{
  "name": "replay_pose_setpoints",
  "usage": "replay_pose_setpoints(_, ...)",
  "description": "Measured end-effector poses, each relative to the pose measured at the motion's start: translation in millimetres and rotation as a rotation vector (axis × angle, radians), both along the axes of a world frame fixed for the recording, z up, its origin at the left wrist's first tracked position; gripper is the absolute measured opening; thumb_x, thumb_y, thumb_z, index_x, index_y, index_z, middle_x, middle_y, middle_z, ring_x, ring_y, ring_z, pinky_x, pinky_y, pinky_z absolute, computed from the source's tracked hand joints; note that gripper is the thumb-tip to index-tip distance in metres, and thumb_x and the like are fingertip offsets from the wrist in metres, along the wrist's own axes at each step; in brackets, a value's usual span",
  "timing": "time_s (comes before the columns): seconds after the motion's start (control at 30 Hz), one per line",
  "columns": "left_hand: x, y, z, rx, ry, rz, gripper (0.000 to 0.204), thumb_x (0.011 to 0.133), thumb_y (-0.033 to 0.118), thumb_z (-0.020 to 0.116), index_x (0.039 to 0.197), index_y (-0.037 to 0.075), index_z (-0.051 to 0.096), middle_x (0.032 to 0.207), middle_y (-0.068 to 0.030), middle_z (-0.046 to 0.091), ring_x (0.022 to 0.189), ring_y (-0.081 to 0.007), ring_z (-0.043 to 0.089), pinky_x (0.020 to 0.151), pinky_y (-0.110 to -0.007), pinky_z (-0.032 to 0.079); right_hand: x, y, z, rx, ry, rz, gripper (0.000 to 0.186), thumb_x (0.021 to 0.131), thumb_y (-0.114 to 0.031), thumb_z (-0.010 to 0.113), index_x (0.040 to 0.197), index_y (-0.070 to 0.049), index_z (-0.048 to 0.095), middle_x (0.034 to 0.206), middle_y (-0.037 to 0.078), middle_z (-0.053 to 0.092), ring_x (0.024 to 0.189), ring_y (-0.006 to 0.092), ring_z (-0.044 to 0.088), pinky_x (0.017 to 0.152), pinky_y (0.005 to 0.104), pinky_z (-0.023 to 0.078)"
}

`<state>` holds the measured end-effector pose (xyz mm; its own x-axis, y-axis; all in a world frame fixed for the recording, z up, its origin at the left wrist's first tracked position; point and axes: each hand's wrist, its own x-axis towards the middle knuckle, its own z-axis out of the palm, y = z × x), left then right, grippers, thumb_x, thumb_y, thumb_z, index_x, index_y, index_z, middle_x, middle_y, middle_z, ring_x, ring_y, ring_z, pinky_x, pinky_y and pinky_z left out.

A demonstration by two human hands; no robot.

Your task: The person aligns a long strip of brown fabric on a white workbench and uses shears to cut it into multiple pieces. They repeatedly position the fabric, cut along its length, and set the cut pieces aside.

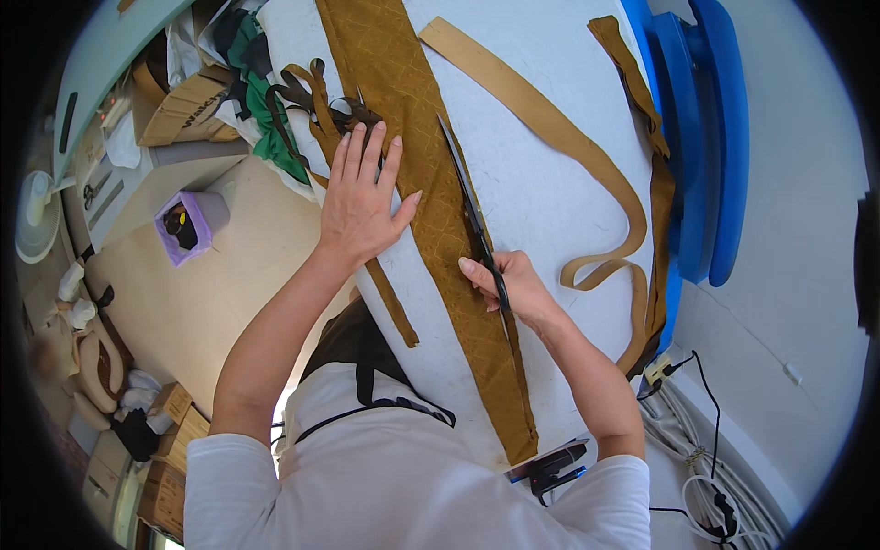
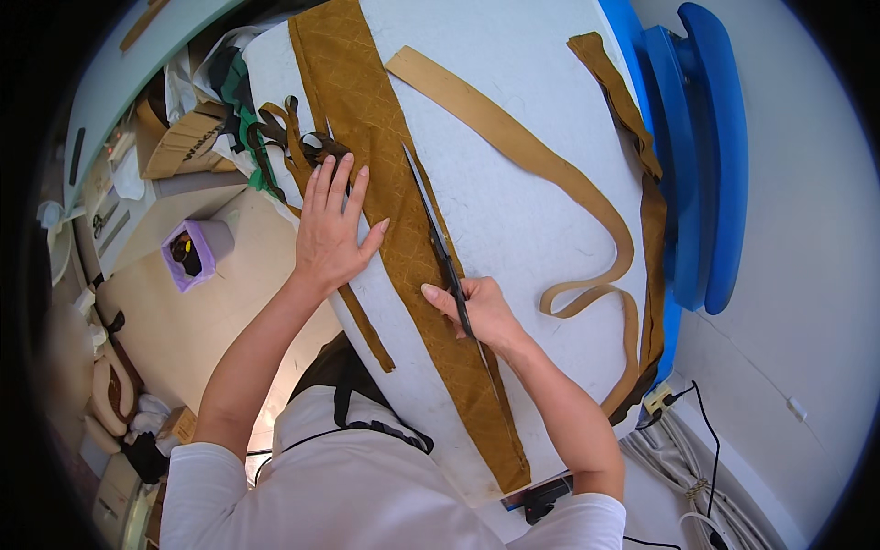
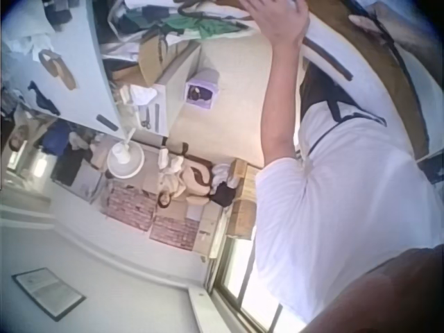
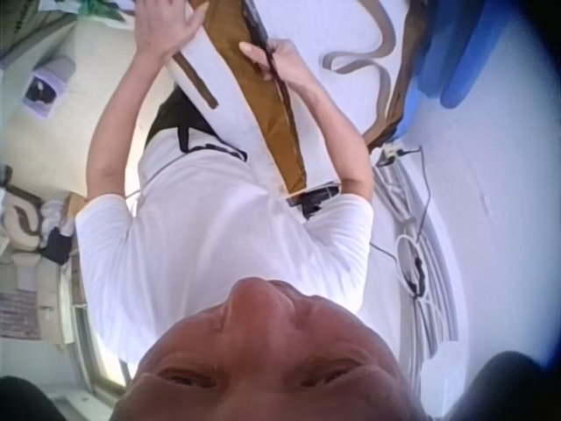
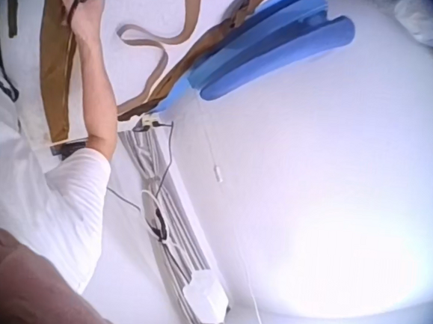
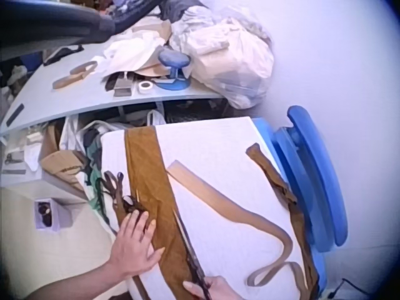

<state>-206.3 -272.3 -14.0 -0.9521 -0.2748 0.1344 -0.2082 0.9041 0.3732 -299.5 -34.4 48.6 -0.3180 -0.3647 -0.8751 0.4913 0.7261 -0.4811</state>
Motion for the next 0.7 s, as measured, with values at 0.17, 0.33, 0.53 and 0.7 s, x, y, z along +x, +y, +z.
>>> replay_pose_setpoints(0.17,2,0,-1,-0.004,0.02,-0.001,0.072,0.089,0.036,0.071,0.148,0.001,0.047,0.157,-0.0213,0.039,0.147,-0.0428,0.032,0.123,-0.055,0.024,-4,-3,0,-0.038,-0.007,-0.002,0.056,0.087,-0.055,0.079,0.069,-0.005,0.061,0.059,0.001,0.053,0.051,0.0104,0.05,0.048,0.0254,0.042)
replay_pose_setpoints(0.33,2,0,-2,-0.005,0.042,0.003,0.072,0.087,0.035,0.072,0.147,0.001,0.049,0.156,-0.0213,0.04,0.147,-0.0428,0.033,0.122,-0.055,0.025,-18,-30,3,-0.042,0.044,0.005,0.057,0.087,-0.058,0.078,0.072,-0.005,0.06,0.058,0.0,0.051,0.05,0.0104,0.048,0.048,0.0262,0.043)
replay_pose_setpoints(0.53,1,-3,-3,-0.016,0.071,0.003,0.072,0.086,0.036,0.072,0.145,0.0,0.05,0.155,-0.0217,0.041,0.145,-0.0433,0.034,0.122,-0.055,0.026,-18,-26,-8,-0.074,0.044,0.0,0.057,0.086,-0.055,0.081,0.07,-0.003,0.062,0.056,0.001,0.051,0.048,0.0107,0.048,0.046,0.0267,0.042)
replay_pose_setpoints(0.7,0,-6,0,0.0,0.067,-0.009,0.07,0.088,0.038,0.069,0.142,-0.003,0.052,0.152,-0.0251,0.043,0.144,-0.0454,0.035,0.122,-0.055,0.025,-21,-32,-2,-0.071,0.028,-0.018,0.057,0.085,-0.053,0.082,0.069,-0.002,0.062,0.055,0.002,0.052,0.047,0.011,0.05,0.045,0.0263,0.042)
